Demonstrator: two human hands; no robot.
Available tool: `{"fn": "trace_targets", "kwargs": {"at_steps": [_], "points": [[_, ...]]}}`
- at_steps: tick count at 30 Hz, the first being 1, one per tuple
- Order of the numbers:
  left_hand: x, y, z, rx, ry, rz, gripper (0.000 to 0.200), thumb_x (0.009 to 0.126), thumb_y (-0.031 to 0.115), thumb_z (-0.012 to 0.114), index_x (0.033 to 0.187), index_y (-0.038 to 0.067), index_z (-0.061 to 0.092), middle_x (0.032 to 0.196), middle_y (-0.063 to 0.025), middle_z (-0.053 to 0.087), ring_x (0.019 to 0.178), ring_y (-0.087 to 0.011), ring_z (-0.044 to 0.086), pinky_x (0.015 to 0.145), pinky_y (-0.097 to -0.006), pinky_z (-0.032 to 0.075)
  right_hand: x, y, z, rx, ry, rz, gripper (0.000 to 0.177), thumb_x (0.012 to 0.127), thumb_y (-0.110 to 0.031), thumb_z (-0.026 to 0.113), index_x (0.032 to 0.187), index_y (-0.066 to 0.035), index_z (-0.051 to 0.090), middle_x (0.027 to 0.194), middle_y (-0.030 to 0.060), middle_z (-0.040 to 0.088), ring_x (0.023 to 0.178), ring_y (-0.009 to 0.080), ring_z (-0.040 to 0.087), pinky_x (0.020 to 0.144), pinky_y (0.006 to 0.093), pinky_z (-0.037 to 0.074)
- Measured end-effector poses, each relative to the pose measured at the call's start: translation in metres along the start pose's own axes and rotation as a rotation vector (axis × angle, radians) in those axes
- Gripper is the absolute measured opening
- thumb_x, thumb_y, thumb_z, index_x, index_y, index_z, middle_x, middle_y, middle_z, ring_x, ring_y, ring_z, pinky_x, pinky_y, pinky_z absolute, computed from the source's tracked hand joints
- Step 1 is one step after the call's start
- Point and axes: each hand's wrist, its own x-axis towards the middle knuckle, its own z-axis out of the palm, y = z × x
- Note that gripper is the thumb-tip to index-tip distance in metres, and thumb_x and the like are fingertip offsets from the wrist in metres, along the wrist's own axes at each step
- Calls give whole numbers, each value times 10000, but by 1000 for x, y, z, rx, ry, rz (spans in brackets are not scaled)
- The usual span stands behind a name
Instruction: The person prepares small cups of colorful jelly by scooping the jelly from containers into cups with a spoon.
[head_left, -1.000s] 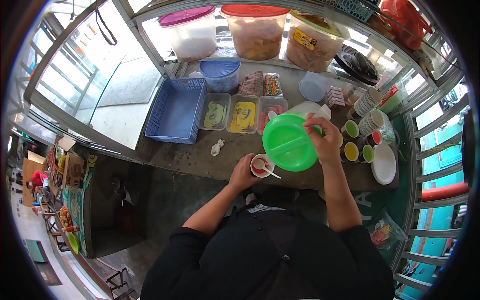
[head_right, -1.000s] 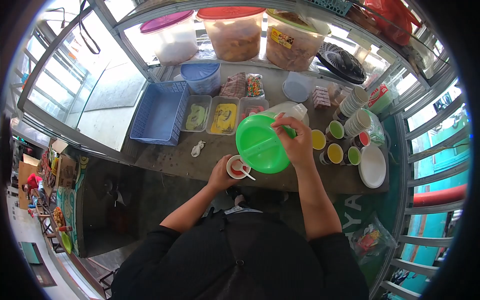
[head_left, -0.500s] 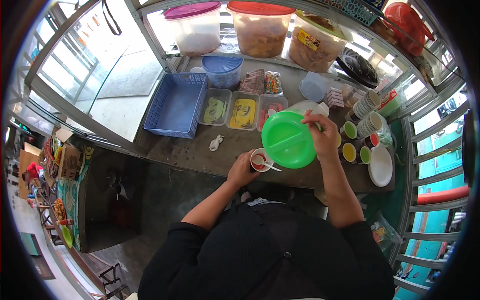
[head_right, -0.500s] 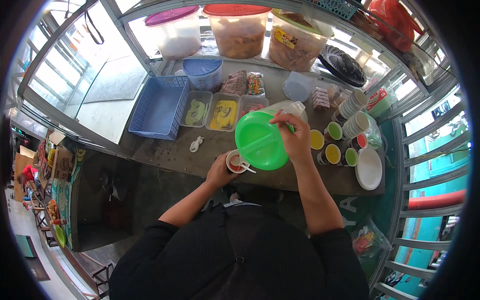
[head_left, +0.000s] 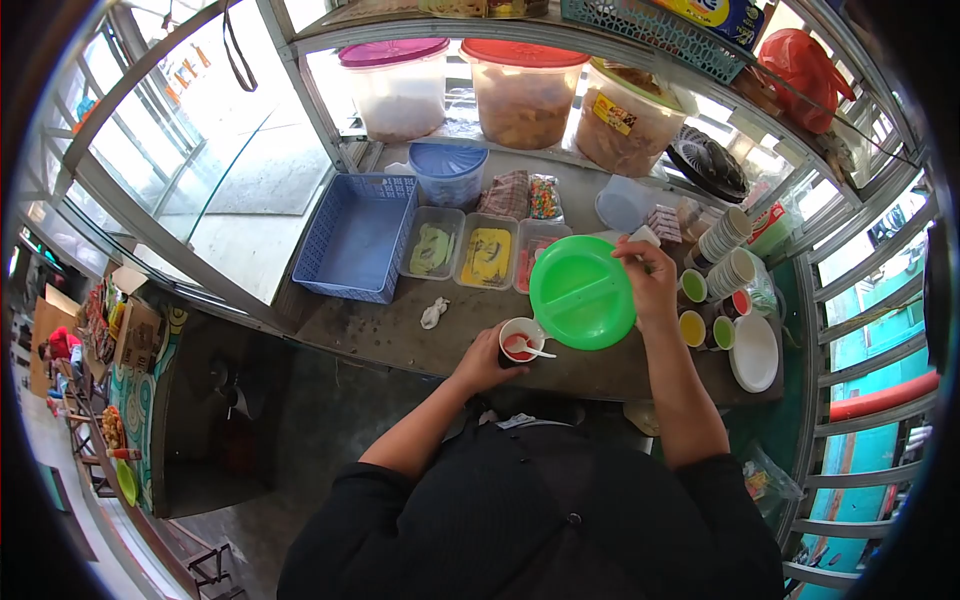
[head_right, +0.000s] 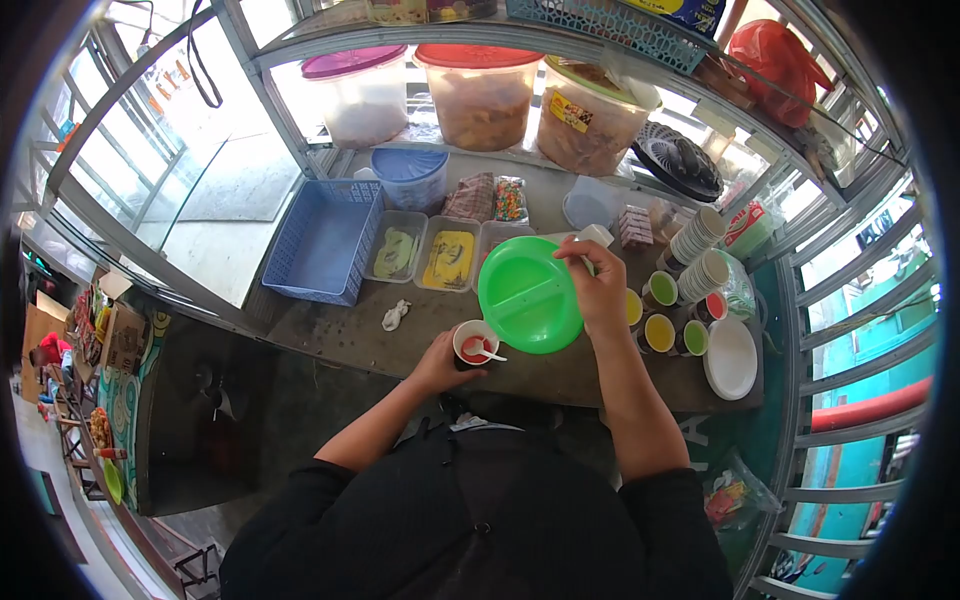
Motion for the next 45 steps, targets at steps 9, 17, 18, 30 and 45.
{"fn": "trace_targets", "kwargs": {"at_steps": [9, 17, 18, 30, 45], "points": [[9, -24, -5, -332, -110, 12, 853, 740, 187, 868, 1452, 32, 423, 1394, -196, 552, 1304, -364, 533, 1087, -429, 438, 9, -5, 2, -38, -69, 73, 134, 920, 35, 606, 883, -5, 729, 985, 42, 704, 973, 129, 633, 926, 271, 458], [5, -20, 0, -204, -46, 0, 794, 781, 196, 847, 1444, 32, 441, 1375, -196, 568, 1281, -370, 533, 1077, -440, 433, 11, 0, 13, -96, -92, 25, 135, 907, 41, 605, 876, 2, 730, 996, 53, 711, 981, 136, 637, 910, 270, 467], [4, -22, 1, -180, -47, 9, 791, 785, 198, 845, 1445, 33, 442, 1379, -196, 566, 1282, -372, 531, 1078, -442, 431, 11, 0, 12, -96, -89, 37, 134, 905, 42, 605, 877, 2, 730, 999, 55, 713, 983, 136, 638, 913, 271, 467], [-7, -19, 6, -59, 143, -31, 799, 740, 258, 884, 1394, 34, 482, 1350, -187, 581, 1268, -360, 551, 1063, -437, 453, 30, 1, -10, 32, -27, 48, 107, 935, 28, 630, 932, -20, 726, 1009, 52, 709, 1023, 141, 639, 947, 279, 463], [4, -4, 8, -46, 293, -73, 778, 711, 321, 907, 1340, 62, 530, 1255, -151, 633, 1161, -321, 634, 961, -412, 526, 66, 18, -76, 225, -33, 180, 144, 993, -87, 648, 1121, -40, 694, 1053, 30, 682, 963, 108, 635, 854, 250, 493]]}}
